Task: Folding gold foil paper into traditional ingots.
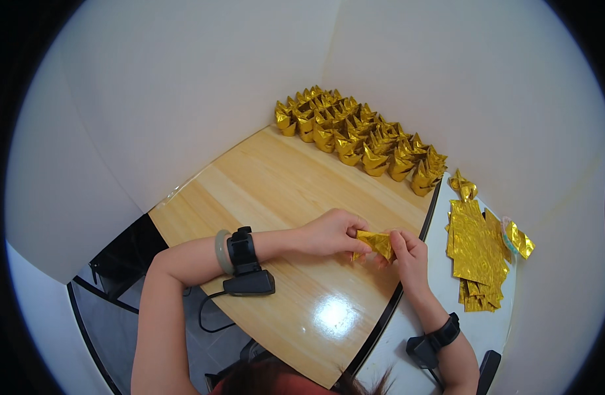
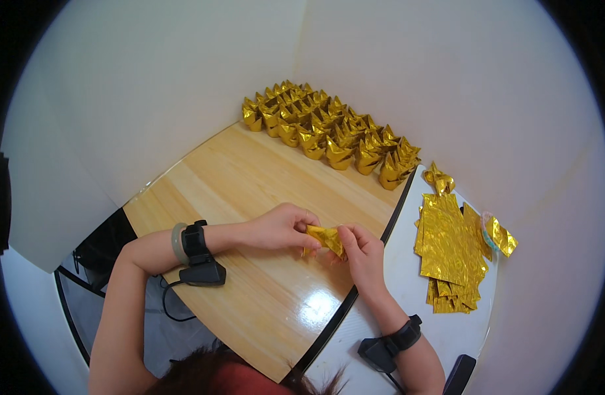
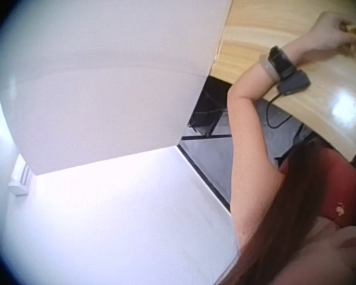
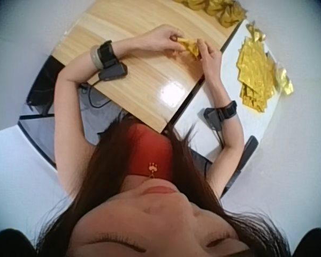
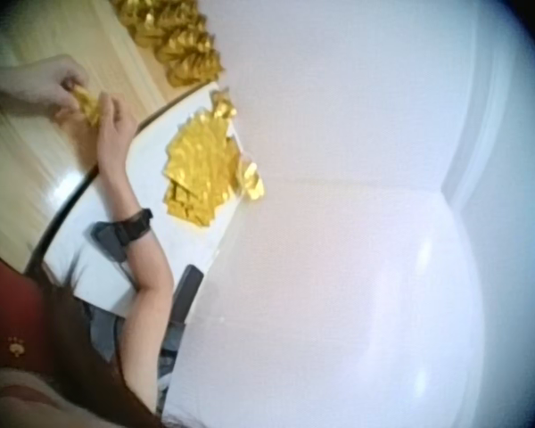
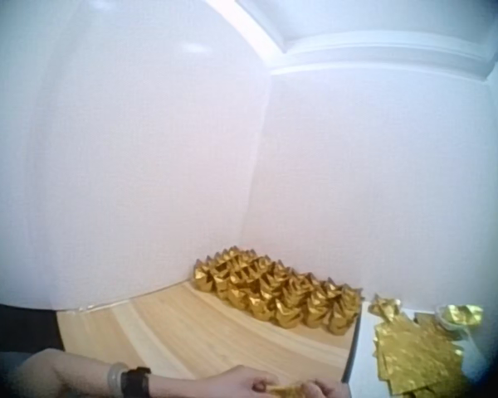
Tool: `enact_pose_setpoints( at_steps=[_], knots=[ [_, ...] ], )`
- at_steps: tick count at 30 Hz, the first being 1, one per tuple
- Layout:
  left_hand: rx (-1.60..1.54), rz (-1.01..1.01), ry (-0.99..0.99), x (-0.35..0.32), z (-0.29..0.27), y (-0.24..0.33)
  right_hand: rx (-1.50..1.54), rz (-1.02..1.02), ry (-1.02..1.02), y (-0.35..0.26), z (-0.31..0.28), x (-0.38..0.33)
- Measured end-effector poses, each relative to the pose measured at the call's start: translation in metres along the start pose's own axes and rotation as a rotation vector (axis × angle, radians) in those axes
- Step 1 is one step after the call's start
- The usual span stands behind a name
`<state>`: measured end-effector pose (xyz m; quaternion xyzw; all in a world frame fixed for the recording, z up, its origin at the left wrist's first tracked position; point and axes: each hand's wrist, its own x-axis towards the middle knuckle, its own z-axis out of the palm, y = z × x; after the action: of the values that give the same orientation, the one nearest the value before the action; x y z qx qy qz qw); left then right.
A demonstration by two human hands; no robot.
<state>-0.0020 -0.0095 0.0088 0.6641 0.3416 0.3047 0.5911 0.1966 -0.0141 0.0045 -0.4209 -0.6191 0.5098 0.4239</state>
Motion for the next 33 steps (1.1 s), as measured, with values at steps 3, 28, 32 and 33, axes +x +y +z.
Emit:
enact_pose_setpoints(
  at_steps=[3, 28, 32, 33],
  knots=[
    [-0.049, -0.004, 0.081, 0.001, 0.000, 0.000, -0.012, -0.039, 0.026, 0.003, -0.003, 0.000],
    [-0.281, -0.041, 0.234, 0.009, -0.007, -0.008, 0.499, 0.178, -0.167, 0.011, -0.003, 0.005],
    [-0.390, -0.042, 0.182, 0.008, -0.006, -0.012, 0.616, 0.196, -0.307, 0.012, -0.007, 0.006],
    [-0.409, -0.048, 0.161, 0.007, -0.006, -0.011, 0.616, 0.199, -0.310, 0.012, -0.007, 0.006]
  ],
)
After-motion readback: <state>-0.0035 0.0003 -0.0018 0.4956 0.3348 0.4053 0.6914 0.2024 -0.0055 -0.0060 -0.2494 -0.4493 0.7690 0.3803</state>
